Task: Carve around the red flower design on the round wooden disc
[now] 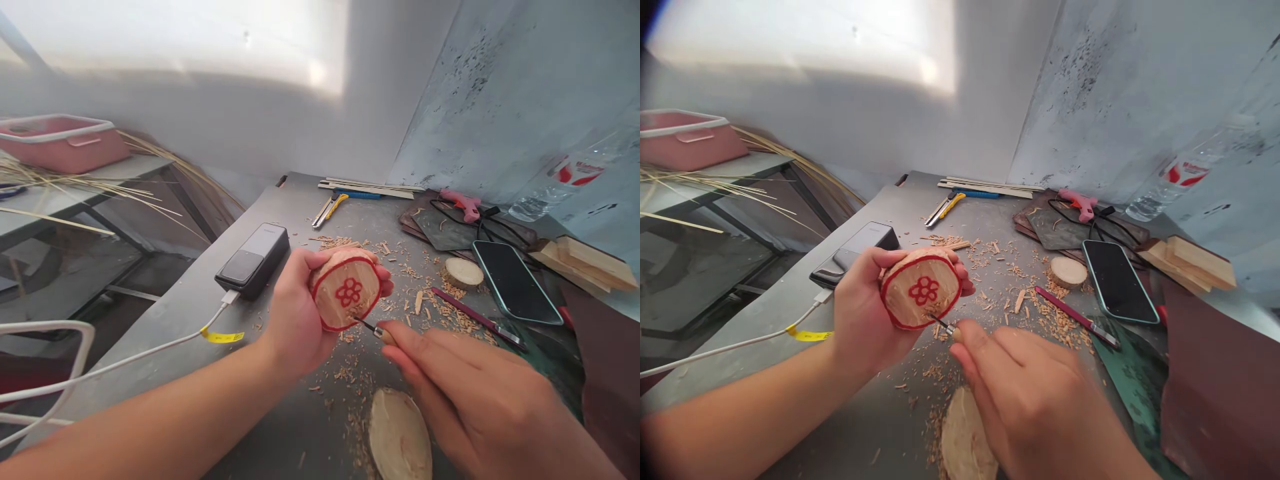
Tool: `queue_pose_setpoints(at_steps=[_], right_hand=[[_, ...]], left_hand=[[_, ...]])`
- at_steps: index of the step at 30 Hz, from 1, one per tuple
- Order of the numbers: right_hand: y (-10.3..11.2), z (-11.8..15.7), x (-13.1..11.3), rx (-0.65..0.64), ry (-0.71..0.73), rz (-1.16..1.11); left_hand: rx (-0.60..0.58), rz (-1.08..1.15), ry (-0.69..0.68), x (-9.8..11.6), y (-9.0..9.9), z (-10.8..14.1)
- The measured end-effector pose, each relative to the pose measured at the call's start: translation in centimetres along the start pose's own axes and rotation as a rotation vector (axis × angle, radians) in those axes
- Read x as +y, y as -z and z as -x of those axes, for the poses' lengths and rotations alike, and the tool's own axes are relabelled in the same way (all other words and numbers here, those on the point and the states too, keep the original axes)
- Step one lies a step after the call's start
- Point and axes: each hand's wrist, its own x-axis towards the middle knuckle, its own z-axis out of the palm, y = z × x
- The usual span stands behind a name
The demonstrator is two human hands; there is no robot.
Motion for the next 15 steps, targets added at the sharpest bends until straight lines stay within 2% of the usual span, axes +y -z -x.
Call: queue_pose_setpoints(at_steps=[3, 7, 9, 12, 15], right_hand=[[1.3, -1.0, 0.1, -0.014, -0.061, -0.091], [2.3, -1.8, -0.6, -0.211, -0.243, -0.337], [2.5, -1.9, -0.9, -0.264, -0.351, -0.402], [2.3, -2.0, -1.0, -0.278, -0.467, -0.434], [2.0, -2.1, -1.2, -0.259, -0.519, -0.447]], left_hand=[[-0.024, 0.054, 0.053, 0.2, -0.1, -0.3], [-0.084, 0.085, -0.017, 0.1, 0.1, -0.5], [-0.082, 0.088, -0.046, 0.0, 0.2, -0.4], [-0.094, 0.079, -0.077, 0.0, 0.2, -0.2], [-0.111, 0.072, -0.097, 0.0, 0.2, -0.1]])
